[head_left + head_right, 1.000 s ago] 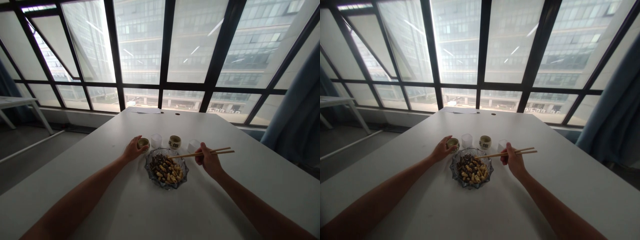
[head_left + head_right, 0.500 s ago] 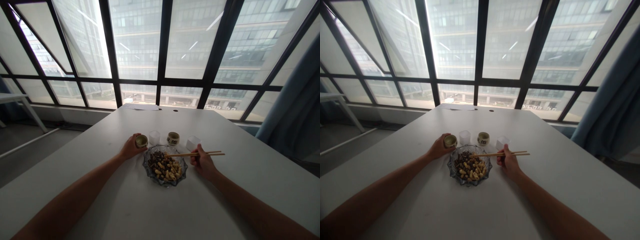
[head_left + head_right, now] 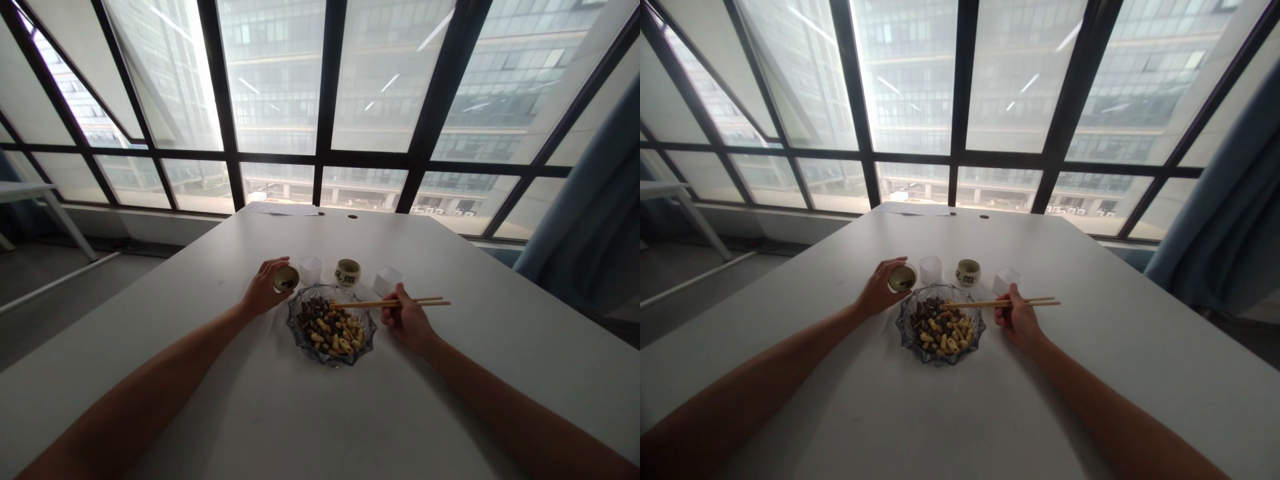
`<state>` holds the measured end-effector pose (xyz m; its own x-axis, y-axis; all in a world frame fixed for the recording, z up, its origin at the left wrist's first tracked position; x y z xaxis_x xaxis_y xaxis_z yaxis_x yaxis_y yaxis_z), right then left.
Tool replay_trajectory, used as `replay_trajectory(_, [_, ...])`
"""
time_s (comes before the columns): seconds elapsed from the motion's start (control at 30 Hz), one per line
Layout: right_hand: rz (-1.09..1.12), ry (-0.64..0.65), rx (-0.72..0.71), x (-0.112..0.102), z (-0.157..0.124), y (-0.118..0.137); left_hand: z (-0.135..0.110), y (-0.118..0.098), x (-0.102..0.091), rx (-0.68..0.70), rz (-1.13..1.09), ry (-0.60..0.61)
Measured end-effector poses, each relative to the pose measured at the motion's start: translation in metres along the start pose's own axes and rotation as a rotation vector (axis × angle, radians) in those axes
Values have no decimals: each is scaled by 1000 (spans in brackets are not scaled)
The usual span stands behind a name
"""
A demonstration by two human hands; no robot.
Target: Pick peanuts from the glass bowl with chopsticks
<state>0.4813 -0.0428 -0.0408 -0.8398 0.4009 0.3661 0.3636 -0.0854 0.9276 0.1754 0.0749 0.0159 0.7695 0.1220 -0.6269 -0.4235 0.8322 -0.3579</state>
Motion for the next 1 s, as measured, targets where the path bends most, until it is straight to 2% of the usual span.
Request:
replay_trajectory(0.13, [-1,-1,16,1,-1,0,-1,3,0,-12,7,-37])
replay_trajectory(0.37, [-12,28,-16,1,2,-1,-4,38,-3,-408,-23,-99])
replay_trajectory(0.47, [-10,32,-8,1,2,-1,-5,46,-3,-517,-74,-80])
replay_trajectory(0.57, [0,24,0,1,1,-1,-5,48,-3,-569,-83,-61])
replay_trajectory(0.8, [37,-20,46,5,-2,0,-6,54,0,-556,-55,-34])
replay_trajectory(0.93, [60,-22,62,9,-5,1,4,39,-5,-364,84,-72])
replay_trajectory(1.0, [57,12,74,11,-6,2,14,26,-4,-284,161,-43])
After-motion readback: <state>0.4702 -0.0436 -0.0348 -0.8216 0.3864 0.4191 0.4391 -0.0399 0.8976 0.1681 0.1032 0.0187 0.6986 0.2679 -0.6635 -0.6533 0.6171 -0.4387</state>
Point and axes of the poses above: each hand's wrist, its own z-axis towards the middle knuckle, its own x-axis out of the palm, y = z × x, the point moved 7 cm from there along z, towards the middle knuckle, and after that the axes turned 2 degrees about -z, right-handed, at the moved point
